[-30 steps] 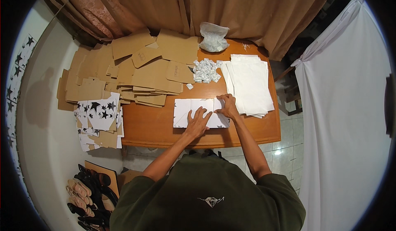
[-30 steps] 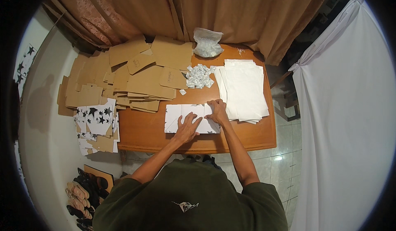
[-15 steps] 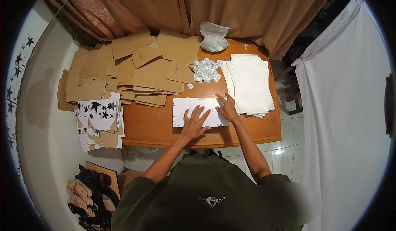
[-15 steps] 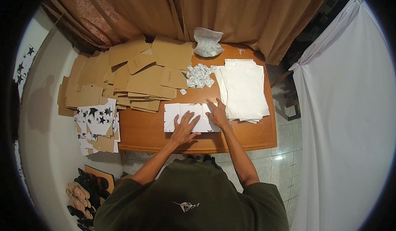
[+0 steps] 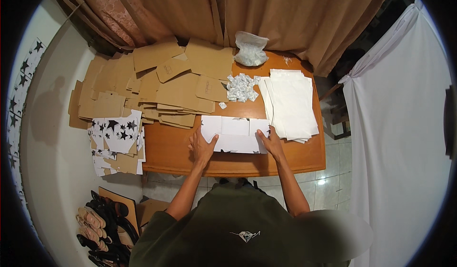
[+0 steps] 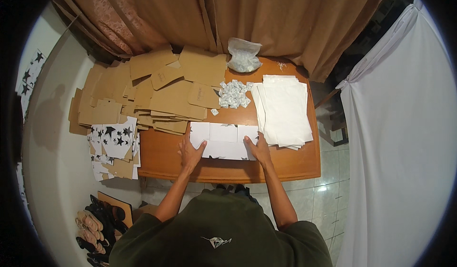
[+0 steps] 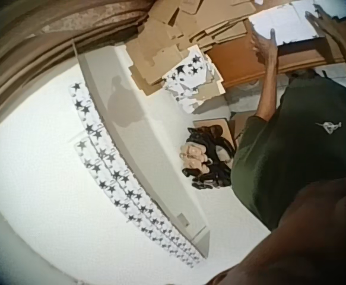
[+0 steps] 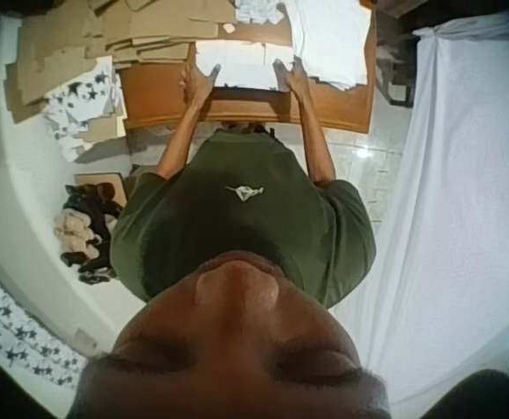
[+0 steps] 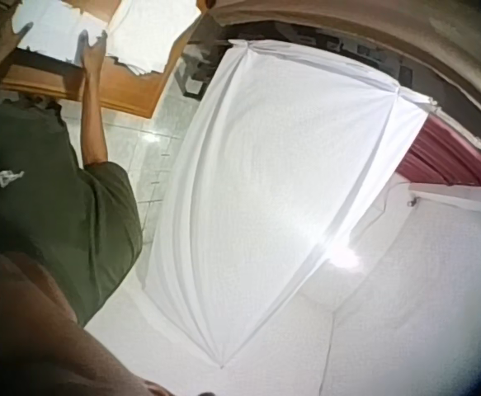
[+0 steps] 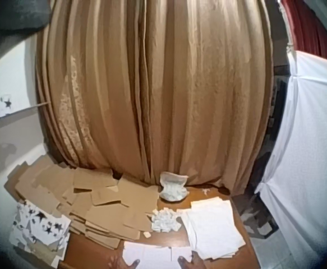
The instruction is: Folding and assembling cardboard shoeboxes, lining them with paper, and stacking them on a shelf.
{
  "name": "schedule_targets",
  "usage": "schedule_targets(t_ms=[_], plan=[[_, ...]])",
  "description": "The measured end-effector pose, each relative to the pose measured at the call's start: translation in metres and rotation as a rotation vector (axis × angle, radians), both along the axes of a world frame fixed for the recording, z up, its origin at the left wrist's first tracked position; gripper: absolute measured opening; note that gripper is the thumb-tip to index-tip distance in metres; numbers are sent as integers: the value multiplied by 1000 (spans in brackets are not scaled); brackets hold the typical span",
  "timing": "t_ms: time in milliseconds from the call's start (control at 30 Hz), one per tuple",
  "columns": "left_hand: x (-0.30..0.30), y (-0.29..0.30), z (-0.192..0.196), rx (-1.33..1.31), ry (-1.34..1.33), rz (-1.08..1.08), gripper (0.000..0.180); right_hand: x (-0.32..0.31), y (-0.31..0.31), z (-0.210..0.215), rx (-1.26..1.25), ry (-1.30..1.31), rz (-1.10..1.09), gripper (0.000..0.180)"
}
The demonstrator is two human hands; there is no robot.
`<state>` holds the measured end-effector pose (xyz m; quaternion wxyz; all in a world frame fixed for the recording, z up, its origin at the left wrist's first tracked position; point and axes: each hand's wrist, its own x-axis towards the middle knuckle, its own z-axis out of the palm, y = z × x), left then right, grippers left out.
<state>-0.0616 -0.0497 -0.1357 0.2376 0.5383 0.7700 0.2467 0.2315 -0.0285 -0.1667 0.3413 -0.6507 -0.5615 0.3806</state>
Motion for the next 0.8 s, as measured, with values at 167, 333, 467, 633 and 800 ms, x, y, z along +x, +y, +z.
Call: schedule_targets(t_ms=[167,333,467,633,800], plan=[[-4,0,43,342,-157,-15,84,0,-1,71,79,144,-160,52],[-10,5,69,699,-504,-113,82,8,-1,98,242,515,-221,44],[-20,10,65,656,-592,-156,84,-1,1,116,353,573,-208,49],[-20,10,55,592,-754,-183,77,10,-2,87,348,478,-91,59],[-41,-15,-7,426,-545,-150,73,9,-23,65,251,266,-39,90]])
